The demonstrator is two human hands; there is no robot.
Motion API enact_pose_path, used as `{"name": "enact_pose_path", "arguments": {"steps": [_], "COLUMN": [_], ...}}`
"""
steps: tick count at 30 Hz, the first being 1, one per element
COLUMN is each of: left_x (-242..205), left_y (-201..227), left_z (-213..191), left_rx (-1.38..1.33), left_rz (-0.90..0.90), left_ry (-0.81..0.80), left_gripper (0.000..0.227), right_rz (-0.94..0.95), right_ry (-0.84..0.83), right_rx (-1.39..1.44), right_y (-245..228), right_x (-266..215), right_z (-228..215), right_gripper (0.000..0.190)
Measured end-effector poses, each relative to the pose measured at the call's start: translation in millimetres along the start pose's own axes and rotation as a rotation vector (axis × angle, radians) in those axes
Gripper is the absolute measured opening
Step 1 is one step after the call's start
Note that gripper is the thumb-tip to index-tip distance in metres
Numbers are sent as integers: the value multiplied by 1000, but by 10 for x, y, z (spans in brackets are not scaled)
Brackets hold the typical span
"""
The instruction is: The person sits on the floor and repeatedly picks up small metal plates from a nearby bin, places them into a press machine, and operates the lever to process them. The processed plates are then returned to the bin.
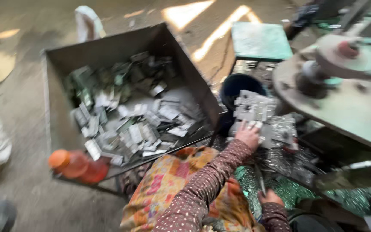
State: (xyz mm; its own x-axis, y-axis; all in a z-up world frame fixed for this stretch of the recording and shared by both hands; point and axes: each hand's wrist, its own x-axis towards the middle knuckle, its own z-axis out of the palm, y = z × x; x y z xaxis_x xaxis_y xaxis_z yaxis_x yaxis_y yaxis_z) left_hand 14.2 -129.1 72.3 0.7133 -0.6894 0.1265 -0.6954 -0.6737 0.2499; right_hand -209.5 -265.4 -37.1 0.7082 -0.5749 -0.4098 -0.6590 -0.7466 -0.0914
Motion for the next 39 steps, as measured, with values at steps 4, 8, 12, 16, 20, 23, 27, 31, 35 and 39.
{"name": "enact_pose_path", "arguments": {"steps": [4, 8, 12, 16, 20, 23, 27, 31, 35, 39], "left_x": [-196, -115, 270, 415, 363, 375, 331, -201, -970, -1669], "left_y": [-32, -45, 125, 68, 47, 21, 49, -261, -983, -2024], "left_z": [-68, -195, -237, -194, -96, -117, -199, -154, 41, 216], "left_rx": [-68, 45, 75, 58, 111, 130, 28, 42, -49, 261], "left_rz": [65, 11, -81, -96, -65, -67, -53, -36, -423, -960], "left_ry": [332, 92, 17, -135, -68, -73, -11, 445, 469, 378], "left_gripper": [46, 38, 42, 38, 34, 32, 29, 35, 46, 85], "right_rz": [3, -93, 4, 45, 42, 176, -57, -78, -47, -14], "right_ry": [-155, -41, -73, -150, -202, -271, -2, 27, -84, -249], "right_rx": [128, -31, -48, 4, 85, 251, 124, 108, 48, -25], "right_y": [-4, -76, -34, -67, -52, -69, -25, -3, 27, -51], "right_x": [189, 290, 238, 200, 56, 9, -9, -2, 165, 373], "right_z": [-222, -387, -422, -416, -217, 12, 183, 75, -292, -548], "right_gripper": [51, 57, 53, 45, 38, 40, 53, 48, 53, 61]}}
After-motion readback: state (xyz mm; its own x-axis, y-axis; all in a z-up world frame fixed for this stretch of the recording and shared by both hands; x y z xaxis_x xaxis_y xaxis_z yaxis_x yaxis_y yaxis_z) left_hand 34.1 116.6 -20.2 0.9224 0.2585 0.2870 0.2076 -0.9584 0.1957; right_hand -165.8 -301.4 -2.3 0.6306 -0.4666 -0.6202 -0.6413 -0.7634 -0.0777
